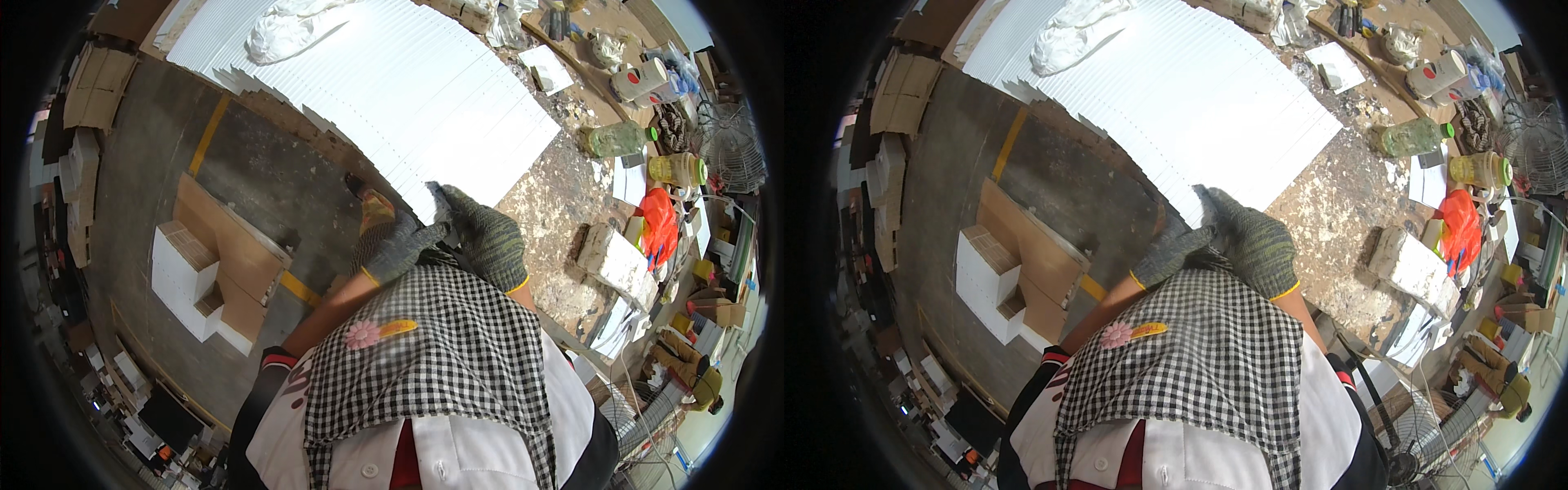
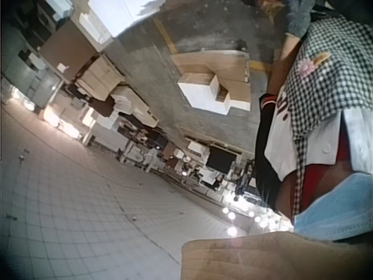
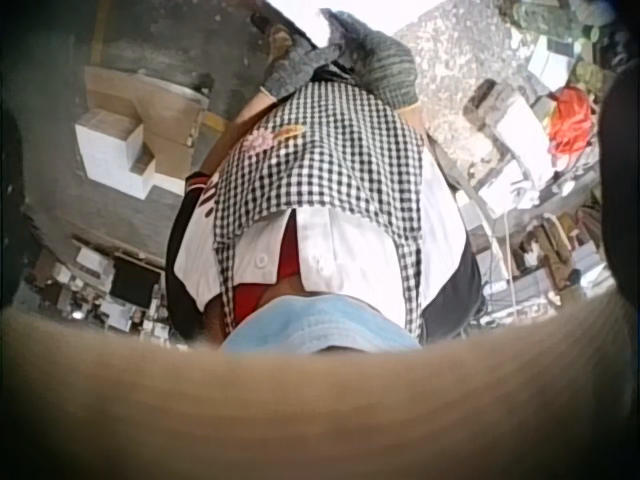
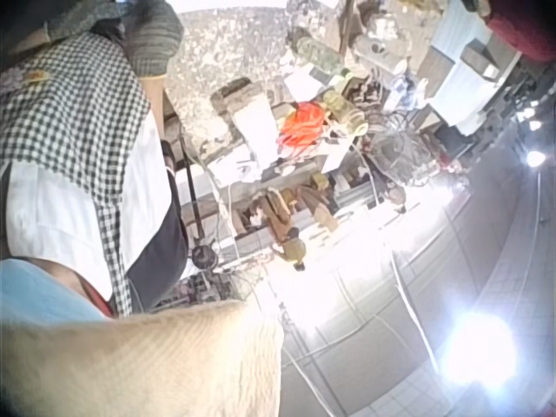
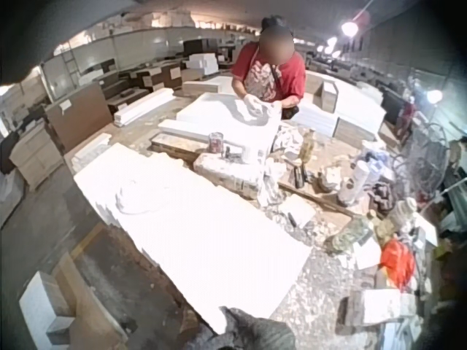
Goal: The person wipes white corrugated panels with a white cloth and stacks them on a workbench. They handle the panels one at a time, aligning edges and building a neat pile while another worker wipes a larger panel in the background.
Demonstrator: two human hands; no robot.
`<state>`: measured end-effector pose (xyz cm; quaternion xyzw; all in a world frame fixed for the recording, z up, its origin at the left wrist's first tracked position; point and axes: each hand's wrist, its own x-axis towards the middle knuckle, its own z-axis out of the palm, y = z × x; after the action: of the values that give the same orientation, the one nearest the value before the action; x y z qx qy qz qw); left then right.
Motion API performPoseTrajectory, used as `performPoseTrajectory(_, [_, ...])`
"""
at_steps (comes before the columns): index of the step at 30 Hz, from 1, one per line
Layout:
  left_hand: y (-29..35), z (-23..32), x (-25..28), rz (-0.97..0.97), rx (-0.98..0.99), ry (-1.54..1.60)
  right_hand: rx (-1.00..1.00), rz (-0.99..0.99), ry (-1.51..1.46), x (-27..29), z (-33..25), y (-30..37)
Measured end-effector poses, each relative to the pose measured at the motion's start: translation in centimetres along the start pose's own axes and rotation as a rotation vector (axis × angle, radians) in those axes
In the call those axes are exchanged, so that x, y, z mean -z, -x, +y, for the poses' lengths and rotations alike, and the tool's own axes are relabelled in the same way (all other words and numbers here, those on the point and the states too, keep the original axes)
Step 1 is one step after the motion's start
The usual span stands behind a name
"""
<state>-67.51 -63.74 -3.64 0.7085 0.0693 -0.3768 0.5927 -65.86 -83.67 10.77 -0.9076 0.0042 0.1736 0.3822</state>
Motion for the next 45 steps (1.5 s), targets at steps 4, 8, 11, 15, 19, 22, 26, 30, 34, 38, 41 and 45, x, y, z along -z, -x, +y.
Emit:
performPoseTrajectory(4, [0.4,-0.7,0.5,0.045,-0.112,0.066,0.052,-0.054,0.041,-0.9,0.7,0.0])
performPoseTrajectory(8, [1.4,-1.3,1.1,0.148,-0.18,0.087,0.086,0.046,-0.05,-1.9,1.1,0.3])
performPoseTrajectory(11, [2.0,-1.3,2.0,0.148,-0.25,0.176,0.102,0.02,-0.038,-2.0,1.2,0.4])
performPoseTrajectory(15, [1.4,-2.9,3.6,0.427,-0.277,0.215,0.071,-0.008,-0.044,-2.1,0.6,-0.2])
performPoseTrajectory(19, [-0.5,-6.0,6.4,0.604,-0.413,0.202,0.017,-0.318,0.236,-1.6,0.1,-0.2])
performPoseTrajectory(22, [-0.6,-6.7,7.6,0.632,-0.487,0.325,0.19,-0.033,-0.036,-1.2,0.1,-0.5])
performPoseTrajectory(26, [1.8,-3.2,7.2,0.69,-0.43,0.48,0.162,0.107,-0.031,-0.4,0.7,-3.2])
performPoseTrajectory(30, [2.9,2.3,6.3,0.708,-0.466,0.239,0.105,0.05,-0.096,-0.1,0.5,-4.4])
performPoseTrajectory(34, [0.1,6.3,8.5,0.873,-0.495,-0.108,0.18,0.016,-0.07,0.2,0.0,-4.6])
performPoseTrajectory(38, [-4.2,9.8,11.5,1.126,-0.639,-0.572,0.133,0.071,-0.05,2.0,0.4,-5.8])
performPoseTrajectory(41, [-7.8,12.4,13.7,1.209,-0.692,-0.711,0.131,0.313,0.028,4.8,1.4,-7.1])
performPoseTrajectory(45, [-10.6,13.7,14.9,1.304,-0.586,-0.936,0.05,0.512,0.306,9.0,3.4,-8.3])
